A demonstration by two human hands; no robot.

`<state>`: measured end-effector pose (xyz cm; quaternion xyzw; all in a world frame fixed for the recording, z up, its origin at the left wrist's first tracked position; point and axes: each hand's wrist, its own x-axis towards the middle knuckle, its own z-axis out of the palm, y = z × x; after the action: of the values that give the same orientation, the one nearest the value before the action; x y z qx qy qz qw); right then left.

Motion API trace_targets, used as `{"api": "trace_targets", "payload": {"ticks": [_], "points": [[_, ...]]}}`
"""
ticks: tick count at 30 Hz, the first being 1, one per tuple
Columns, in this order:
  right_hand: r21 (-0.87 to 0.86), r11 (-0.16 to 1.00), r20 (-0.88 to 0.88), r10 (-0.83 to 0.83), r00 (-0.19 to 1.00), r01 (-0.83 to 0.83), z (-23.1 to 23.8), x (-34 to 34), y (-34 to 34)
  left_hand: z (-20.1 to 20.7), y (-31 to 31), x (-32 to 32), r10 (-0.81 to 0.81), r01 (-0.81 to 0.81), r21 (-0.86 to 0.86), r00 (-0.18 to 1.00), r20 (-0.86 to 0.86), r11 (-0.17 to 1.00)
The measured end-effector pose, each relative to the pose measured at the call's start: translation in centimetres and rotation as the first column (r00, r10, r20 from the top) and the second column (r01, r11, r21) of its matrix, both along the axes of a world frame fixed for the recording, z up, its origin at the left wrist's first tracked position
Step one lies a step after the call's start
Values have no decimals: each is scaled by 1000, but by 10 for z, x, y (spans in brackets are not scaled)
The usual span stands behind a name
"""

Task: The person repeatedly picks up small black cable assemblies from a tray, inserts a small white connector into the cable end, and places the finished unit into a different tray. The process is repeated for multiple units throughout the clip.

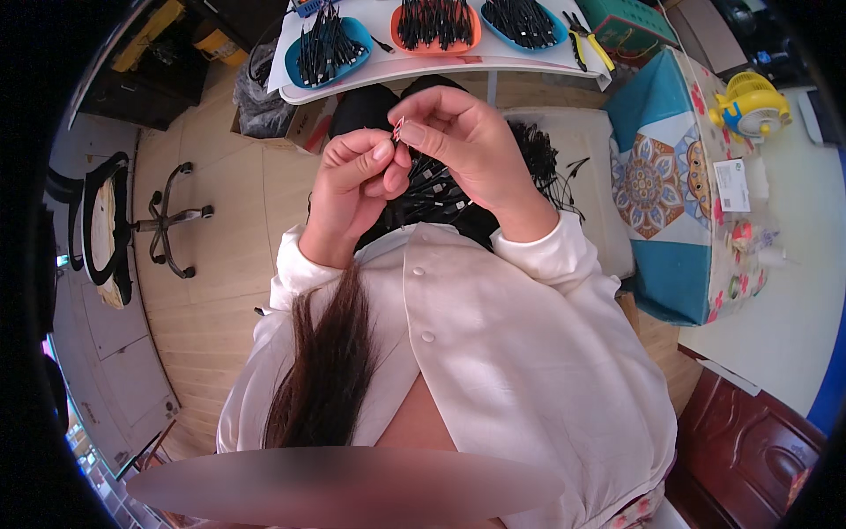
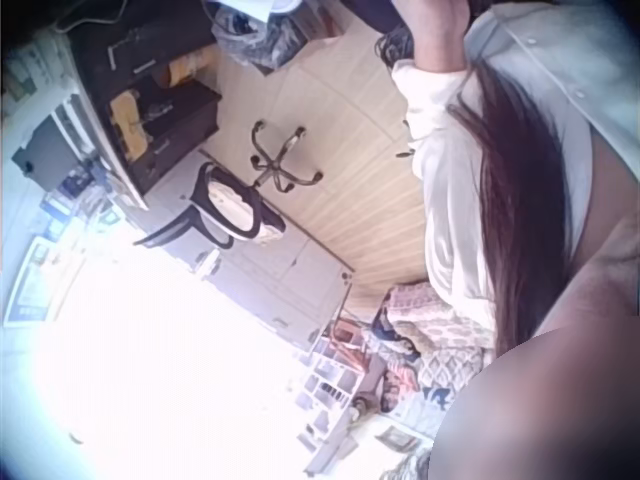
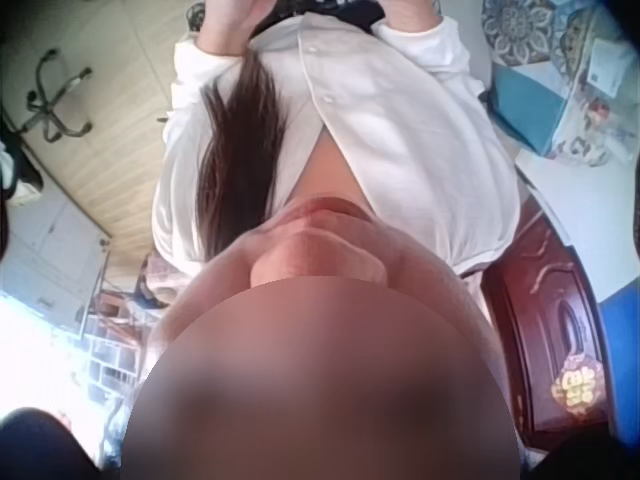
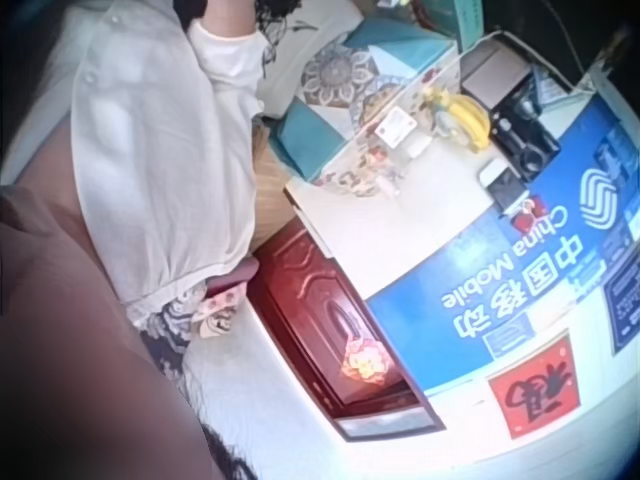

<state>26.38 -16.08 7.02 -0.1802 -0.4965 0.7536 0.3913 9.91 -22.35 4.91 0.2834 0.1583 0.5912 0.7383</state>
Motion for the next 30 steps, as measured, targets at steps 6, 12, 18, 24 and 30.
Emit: {"api": "trace_targets", "payload": {"ticks": [6,12,18,24,30], "points": [[-253,904,-298,265,917,-344,-9,0,6,-1,-3,9,222,-204,120,962,-159,972],[-226,885,-148,381,913,-406,-5,1,6,3,-9,-7,291,-88,380,805,-517,921],[-270,856,26,464,886,-440,-36,-34,-4,2,-48,-52,265,-183,193,727,-634,964],[452,760,737,-24,675,-467,-100,-74,24,-28,-88,-129,692,-731,-129,677,-249,670],[683,454,719,-278,637,-572,-121,-87,5,-76,-120,-122,675,-724,-409,679,-287,555]]}}
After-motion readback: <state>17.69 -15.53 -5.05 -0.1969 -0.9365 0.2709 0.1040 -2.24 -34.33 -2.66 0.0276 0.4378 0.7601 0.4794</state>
